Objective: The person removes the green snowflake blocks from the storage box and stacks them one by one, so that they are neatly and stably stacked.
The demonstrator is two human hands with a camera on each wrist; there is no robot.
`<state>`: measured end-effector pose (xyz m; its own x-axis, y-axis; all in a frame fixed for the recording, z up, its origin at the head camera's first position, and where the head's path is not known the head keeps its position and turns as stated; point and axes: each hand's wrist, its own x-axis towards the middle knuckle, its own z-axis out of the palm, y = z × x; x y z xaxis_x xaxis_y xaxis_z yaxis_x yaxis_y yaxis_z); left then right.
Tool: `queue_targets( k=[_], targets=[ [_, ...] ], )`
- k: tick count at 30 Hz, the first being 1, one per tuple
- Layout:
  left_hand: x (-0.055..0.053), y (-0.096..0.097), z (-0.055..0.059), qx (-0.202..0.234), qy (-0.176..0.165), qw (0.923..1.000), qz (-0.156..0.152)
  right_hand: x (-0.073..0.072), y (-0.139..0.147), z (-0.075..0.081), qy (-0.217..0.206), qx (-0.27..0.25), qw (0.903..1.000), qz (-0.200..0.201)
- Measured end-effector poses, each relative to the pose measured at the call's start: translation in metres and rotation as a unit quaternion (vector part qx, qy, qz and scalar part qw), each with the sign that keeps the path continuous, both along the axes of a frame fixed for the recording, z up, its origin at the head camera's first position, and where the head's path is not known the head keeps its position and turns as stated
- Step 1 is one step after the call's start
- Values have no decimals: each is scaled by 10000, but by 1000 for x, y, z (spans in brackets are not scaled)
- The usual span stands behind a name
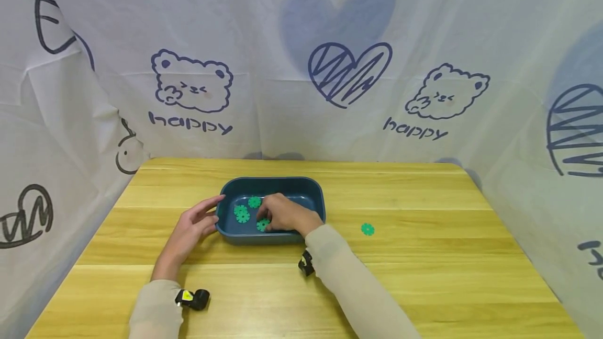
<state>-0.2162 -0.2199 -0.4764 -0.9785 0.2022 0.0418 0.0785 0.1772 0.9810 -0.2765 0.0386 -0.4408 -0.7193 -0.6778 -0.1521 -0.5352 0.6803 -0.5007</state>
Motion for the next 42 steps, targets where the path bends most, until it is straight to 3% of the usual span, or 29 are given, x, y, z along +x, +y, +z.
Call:
queue_targets(
  k=[12,27,35,42],
  targets=[
    [1,0,1,-38,-43,10000,38,0,10,3,-114,-355,9993,78],
    [1,0,1,14,-41,10000,26,-2,20,1,-285,-321,9990,-86],
    [1,0,1,66,-73,10000,3,-4,25,-1,-180,-397,9990,73],
    [2,0,2,47,-82,10000,28,-6,32,3,-144,-609,9980,-38]
  ],
)
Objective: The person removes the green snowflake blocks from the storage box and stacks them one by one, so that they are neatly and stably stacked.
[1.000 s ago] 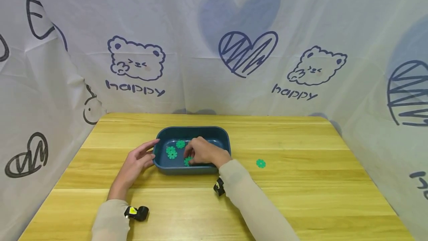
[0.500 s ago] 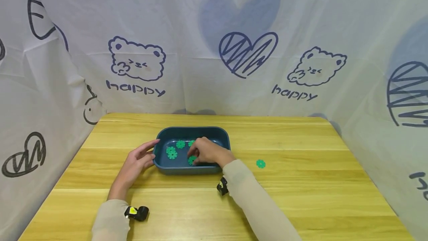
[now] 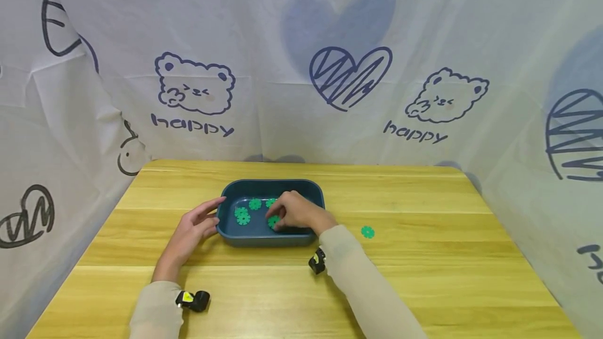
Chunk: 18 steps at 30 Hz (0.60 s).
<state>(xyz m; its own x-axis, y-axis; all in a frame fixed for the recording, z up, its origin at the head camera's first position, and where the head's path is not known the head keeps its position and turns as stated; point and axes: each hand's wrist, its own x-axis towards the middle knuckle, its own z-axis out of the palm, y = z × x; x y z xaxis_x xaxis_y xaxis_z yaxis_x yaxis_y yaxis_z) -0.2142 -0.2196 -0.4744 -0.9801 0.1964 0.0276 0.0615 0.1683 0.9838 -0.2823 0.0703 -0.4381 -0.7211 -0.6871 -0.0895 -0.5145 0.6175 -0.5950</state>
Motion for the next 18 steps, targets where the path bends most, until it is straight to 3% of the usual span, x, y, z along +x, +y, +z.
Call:
queue_targets(
  k=[10,18],
  targets=[
    [-1,0,0,12,98,9999,-20,4,13,14,-385,-262,9987,-207],
    [0,0,0,16,81,10000,-18,4,26,21,-148,-378,9990,-201]
  ],
)
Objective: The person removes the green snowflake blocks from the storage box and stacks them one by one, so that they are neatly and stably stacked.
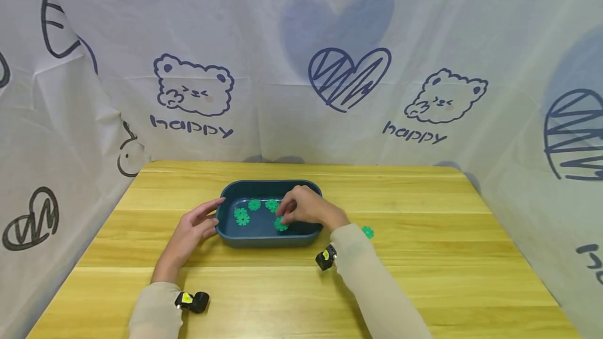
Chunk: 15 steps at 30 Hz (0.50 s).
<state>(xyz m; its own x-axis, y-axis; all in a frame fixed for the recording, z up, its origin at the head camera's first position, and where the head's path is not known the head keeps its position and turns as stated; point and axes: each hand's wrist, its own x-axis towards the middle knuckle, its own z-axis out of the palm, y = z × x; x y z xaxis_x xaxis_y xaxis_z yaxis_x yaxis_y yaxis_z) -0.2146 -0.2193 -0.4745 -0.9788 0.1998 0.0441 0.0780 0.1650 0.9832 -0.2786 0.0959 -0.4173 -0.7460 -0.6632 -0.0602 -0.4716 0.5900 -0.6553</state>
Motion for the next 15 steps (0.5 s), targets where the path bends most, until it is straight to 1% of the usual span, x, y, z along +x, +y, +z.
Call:
queue_targets(
  k=[3,15],
  targets=[
    [1,0,0,0,-11,10000,-2,0,5,2,4,-79,10000,-21],
    [1,1,1,-106,-70,9999,60,4,28,19,-446,-649,9958,-468]
  ],
)
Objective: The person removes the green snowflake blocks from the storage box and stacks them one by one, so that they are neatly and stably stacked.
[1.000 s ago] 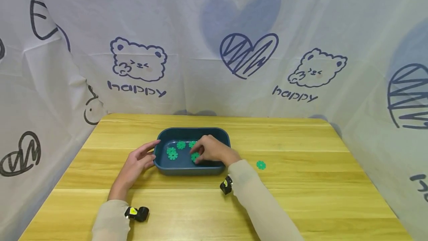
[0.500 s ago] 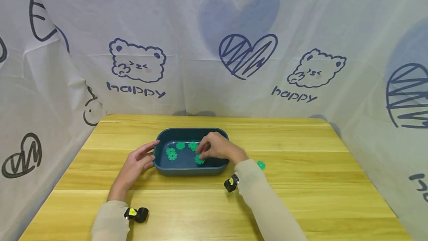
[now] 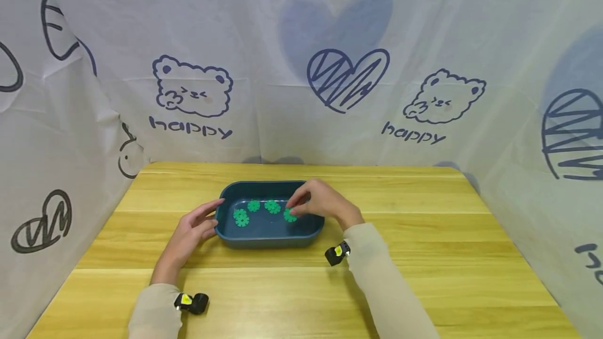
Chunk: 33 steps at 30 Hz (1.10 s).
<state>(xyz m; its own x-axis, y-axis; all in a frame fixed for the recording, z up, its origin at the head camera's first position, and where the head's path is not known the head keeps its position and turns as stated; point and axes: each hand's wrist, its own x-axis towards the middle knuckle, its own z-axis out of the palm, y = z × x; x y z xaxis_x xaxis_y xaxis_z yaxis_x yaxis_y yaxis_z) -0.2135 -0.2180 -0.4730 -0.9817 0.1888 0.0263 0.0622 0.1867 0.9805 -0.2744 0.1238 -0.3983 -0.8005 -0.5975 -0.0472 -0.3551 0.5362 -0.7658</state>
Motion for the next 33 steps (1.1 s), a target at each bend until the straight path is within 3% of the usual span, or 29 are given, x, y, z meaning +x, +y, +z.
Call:
queue_targets(
  k=[6,17,33],
  targets=[
    [0,-1,-1,46,8,10000,-8,1,14,5,-214,-219,9993,-217],
    [-1,-2,-2,113,15,9999,-47,6,46,8,-220,-349,9976,-556],
    [0,0,-4,89,59,9999,-32,19,85,2,201,-329,9946,-967]
  ],
)
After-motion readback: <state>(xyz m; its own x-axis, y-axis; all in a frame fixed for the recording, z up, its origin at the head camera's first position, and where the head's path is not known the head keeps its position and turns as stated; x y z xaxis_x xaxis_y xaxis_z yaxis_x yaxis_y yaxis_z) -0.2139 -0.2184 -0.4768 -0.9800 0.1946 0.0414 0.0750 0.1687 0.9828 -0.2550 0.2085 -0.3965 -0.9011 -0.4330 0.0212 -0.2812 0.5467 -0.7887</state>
